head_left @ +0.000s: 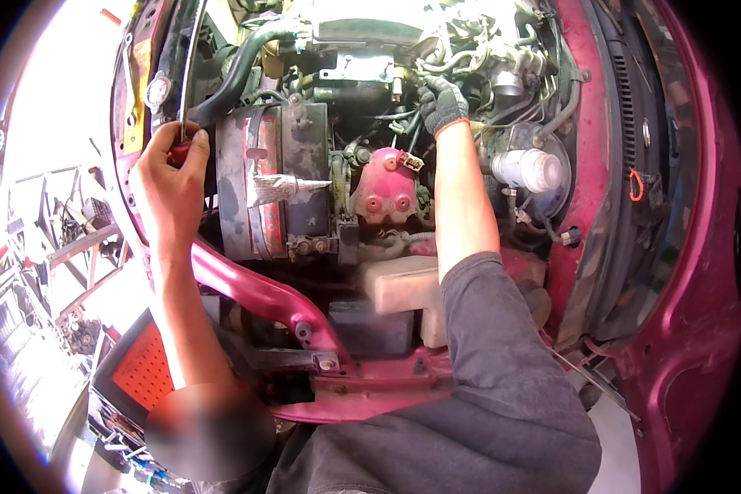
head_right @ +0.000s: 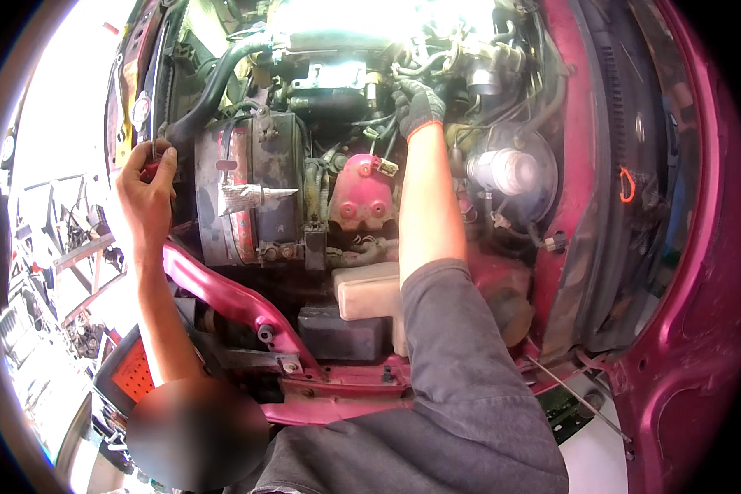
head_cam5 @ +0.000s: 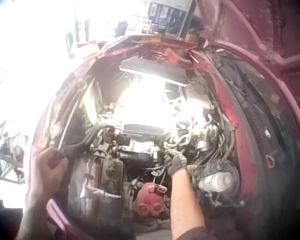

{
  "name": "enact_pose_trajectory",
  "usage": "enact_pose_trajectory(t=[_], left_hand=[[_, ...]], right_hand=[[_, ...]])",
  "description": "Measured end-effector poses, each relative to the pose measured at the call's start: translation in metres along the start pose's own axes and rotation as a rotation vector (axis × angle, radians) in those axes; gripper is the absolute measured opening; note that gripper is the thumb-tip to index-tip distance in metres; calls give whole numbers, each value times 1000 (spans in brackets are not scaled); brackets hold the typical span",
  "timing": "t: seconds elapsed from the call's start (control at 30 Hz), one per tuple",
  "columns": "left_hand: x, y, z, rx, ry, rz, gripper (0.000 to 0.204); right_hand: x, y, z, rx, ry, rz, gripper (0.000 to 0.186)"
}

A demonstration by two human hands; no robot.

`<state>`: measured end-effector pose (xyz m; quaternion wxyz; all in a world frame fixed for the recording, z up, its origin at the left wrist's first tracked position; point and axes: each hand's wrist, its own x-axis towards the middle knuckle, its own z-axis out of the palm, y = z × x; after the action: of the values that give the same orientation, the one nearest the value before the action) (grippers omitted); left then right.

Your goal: The person disconnects electrical connectors and a hose from a car engine by hand and with a screwdriver, applies a substance from a tube to a component, and reconnects the parts.

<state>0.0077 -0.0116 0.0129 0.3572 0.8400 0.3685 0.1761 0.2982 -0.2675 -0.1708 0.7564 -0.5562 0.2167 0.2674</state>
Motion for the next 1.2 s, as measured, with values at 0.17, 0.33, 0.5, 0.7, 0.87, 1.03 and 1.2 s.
enact_pose_trajectory(t=[0.17, 0.33, 0.5, 0.7, 0.87, 1.03, 1.2], left_hand=[[-3, 7, -1, -34, -14, -27, 16], [-3, 9, -3, 11, -25, -50, 17], [0, 9, 8, 130, -3, 151, 18], [-2, -11, -2, -7, 9, -50, 16], [-1, -4, 4, -88, -37, -19, 11], [-2, 4, 5, 62, 8, 77, 14], [0, -18, -7, 26, 22, 51, 14]], right_hand=[[15, 1, -11, 63, -132, 58, 7], [5, 2, 0, 6, -41, -1, 12], [5, 4, 1, 58, 52, -115, 8], [-14, 19, 26, 156, 346, -238, 12], [-4, 24, -6, 281, 199, -238, 4], [-7, 20, 0, 129, 186, -273, 6], [-20, 33, 5, -226, 418, -490, 13]])
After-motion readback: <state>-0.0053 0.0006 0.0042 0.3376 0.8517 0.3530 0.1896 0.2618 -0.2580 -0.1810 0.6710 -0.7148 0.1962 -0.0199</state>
